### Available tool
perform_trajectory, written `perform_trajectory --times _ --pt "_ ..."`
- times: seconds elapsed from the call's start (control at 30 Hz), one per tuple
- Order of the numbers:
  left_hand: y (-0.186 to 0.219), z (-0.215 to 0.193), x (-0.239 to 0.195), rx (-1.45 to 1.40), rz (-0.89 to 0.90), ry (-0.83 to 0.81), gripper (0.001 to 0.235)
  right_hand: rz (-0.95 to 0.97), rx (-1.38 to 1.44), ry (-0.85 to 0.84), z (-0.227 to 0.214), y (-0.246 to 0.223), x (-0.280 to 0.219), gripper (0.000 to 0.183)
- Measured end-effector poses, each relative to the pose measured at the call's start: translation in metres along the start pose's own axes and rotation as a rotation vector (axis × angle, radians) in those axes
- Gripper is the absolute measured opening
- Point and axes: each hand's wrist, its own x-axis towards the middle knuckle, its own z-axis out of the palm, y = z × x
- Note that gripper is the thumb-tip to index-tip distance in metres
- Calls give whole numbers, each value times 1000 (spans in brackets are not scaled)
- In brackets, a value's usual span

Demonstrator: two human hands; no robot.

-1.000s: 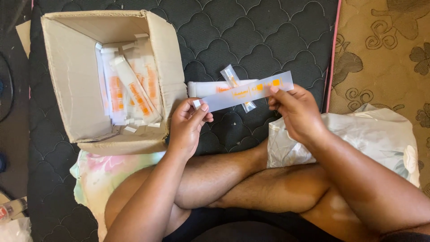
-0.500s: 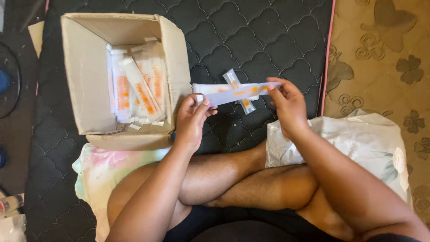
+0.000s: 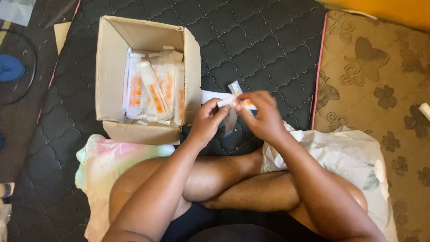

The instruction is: Inserting small paper strips into clear plastic sleeves and organizing them in a box.

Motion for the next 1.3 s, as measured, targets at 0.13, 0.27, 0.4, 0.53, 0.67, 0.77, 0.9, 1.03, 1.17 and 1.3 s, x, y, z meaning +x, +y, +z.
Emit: perform_trajectory --times 0.13,0.27,0.4,0.53,0.67,0.77,0.9,1.03,1.17,1.3 --pt "25 15 -10 -44 -2 -2 11 218 118 -128 3 -18 -4 13" --pt "35 26 -13 -116 -42 82 12 377 396 -100 7 -15 -15 19" --pt "29 30 -7 -141 -66 131 12 394 613 -115 2 -23 -21 16" --pt "28 28 4 -159 -78 176 10 424 691 -141 -4 -23 -38 15" --pt "24 13 21 -86 -54 175 12 488 763 -166 0 -19 -62 11" --pt "6 0 36 -42 -30 164 13 520 804 -170 -1 -19 -70 11" --pt "4 4 36 -114 1 167 12 543 794 -148 -9 -29 -77 11" --pt "5 9 40 -139 -14 150 12 562 803 -125 -13 -47 -84 11" --pt "42 23 35 -129 -3 141 12 598 818 -94 -14 -62 -92 11" --pt "56 29 34 -98 8 147 12 659 826 -50 -15 -71 -99 12"
